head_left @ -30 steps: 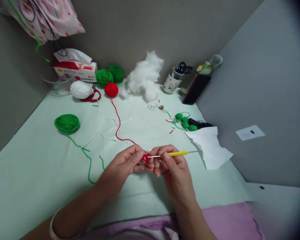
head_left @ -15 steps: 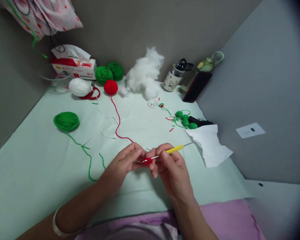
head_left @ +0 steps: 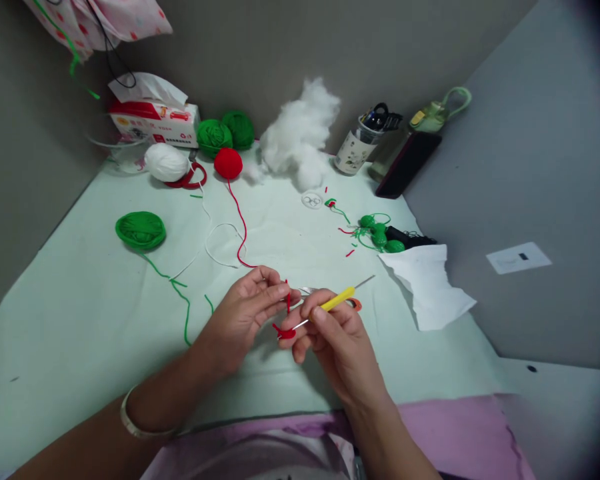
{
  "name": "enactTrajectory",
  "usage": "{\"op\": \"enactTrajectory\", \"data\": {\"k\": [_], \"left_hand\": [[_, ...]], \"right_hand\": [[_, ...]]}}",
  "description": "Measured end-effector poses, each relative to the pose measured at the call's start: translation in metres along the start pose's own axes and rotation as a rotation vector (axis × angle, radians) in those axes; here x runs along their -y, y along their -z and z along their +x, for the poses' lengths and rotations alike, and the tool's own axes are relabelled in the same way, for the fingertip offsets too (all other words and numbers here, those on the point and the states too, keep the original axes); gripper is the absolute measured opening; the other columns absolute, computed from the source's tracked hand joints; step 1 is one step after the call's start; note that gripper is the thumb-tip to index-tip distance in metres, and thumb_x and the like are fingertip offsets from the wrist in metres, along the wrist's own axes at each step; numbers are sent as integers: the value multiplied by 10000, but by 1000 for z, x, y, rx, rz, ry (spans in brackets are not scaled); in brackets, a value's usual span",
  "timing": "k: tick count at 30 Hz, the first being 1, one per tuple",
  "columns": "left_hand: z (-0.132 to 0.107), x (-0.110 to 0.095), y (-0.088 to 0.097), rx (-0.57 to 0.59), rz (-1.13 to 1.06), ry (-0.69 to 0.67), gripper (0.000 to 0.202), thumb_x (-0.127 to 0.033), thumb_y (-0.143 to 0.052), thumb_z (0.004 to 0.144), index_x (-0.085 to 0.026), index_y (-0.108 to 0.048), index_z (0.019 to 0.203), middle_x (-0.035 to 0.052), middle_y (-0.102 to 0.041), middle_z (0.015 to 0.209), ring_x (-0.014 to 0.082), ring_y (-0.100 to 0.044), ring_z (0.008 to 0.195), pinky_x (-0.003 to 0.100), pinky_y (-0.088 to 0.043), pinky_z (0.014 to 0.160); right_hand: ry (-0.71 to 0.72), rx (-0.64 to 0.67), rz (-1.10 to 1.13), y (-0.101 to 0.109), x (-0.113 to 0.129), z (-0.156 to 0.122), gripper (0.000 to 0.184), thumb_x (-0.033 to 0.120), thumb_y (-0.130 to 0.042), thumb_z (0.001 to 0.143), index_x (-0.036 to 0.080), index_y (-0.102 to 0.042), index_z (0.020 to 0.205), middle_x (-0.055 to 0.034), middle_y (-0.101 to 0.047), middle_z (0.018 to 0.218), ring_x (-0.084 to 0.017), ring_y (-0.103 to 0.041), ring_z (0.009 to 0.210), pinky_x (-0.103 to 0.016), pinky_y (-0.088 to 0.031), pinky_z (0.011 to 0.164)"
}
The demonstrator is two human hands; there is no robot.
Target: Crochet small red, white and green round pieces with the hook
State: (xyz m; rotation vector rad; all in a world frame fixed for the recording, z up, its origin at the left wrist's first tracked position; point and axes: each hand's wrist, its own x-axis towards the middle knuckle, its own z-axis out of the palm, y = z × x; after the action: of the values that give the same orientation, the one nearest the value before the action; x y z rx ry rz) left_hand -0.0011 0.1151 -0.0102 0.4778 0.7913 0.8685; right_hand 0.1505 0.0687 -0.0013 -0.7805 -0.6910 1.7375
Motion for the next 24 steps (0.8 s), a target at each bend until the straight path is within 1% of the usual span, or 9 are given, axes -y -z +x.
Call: {"op": "enactTrajectory", "data": {"k": [3, 6, 12, 16, 17, 19, 21, 22, 24], "left_hand": [[1, -1, 0, -36, 1, 6, 255, -225, -850, 793, -195, -602, 843, 3, -738, 823, 138, -712, 766, 232, -556, 706], [1, -1, 1, -58, -12, -9, 247, -214, -855, 785, -192, -613, 831, -1, -730, 834, 147, -728, 820, 241, -568, 767], [1, 0, 3, -59, -36, -56, 246, -201, -876, 772, -182, -633, 805, -15, -709, 823, 144, -732, 876, 240, -560, 861], [2, -1, 2, -76, -18, -63, 250, -220, -880, 768, -185, -634, 802, -13, -704, 835, 155, -721, 895, 263, -547, 893], [3, -1, 2, -73, 3, -62, 251, -237, -876, 773, -189, -631, 801, -15, -696, 821, 156, -713, 879, 265, -544, 873], [3, -2, 1, -74, 95, -90, 245, -293, -855, 802, -199, -628, 804, -32, -652, 742, 142, -667, 766, 251, -520, 756], [1, -4, 2, -97, 243, -176, 230, -355, -800, 868, -211, -630, 808, -53, -577, 651, 124, -565, 636, 242, -445, 633], [-1, -5, 2, -116, 318, -234, 225, -373, -766, 902, -216, -635, 808, -56, -549, 630, 122, -518, 603, 245, -411, 603], [-7, -8, 3, -121, 433, -331, 209, -370, -736, 930, -224, -653, 805, -44, -559, 657, 132, -503, 620, 255, -399, 612]], "right_hand": [[-18, 16, 3, -1, 0, -1, 164, 339, -740, 970, 196, -697, 903, -32, -818, 810, -126, -793, 640, -155, -596, 559], [-42, 17, 7, -2, 0, -3, 178, 344, -736, 973, 196, -679, 894, -30, -820, 808, -128, -796, 637, -155, -595, 550], [-90, 10, 15, -4, -1, -6, 188, 344, -747, 965, 187, -673, 893, -41, -830, 835, -154, -819, 679, -163, -593, 539], [-102, 25, -4, -5, 0, -7, 199, 346, -750, 962, 183, -665, 884, -43, -827, 817, -150, -809, 647, -170, -591, 538], [-95, 16, -17, -5, 1, -7, 204, 347, -749, 963, 183, -661, 880, -45, -829, 820, -147, -806, 642, -172, -593, 545], [-63, -22, -60, -4, 4, -7, 213, 352, -756, 957, 182, -659, 873, -53, -834, 833, -148, -806, 649, -178, -598, 557], [-11, -73, -119, -1, 9, -6, 215, 363, -767, 946, 183, -667, 883, -65, -838, 851, -164, -814, 679, -197, -611, 571], [16, -94, -148, 1, 11, -5, 214, 368, -769, 944, 184, -672, 890, -70, -839, 858, -173, -817, 690, -209, -618, 577], [64, -124, -197, 4, 16, -4, 203, 369, -763, 948, 189, -679, 904, -74, -839, 870, -181, -817, 708, -228, -628, 590]]}}
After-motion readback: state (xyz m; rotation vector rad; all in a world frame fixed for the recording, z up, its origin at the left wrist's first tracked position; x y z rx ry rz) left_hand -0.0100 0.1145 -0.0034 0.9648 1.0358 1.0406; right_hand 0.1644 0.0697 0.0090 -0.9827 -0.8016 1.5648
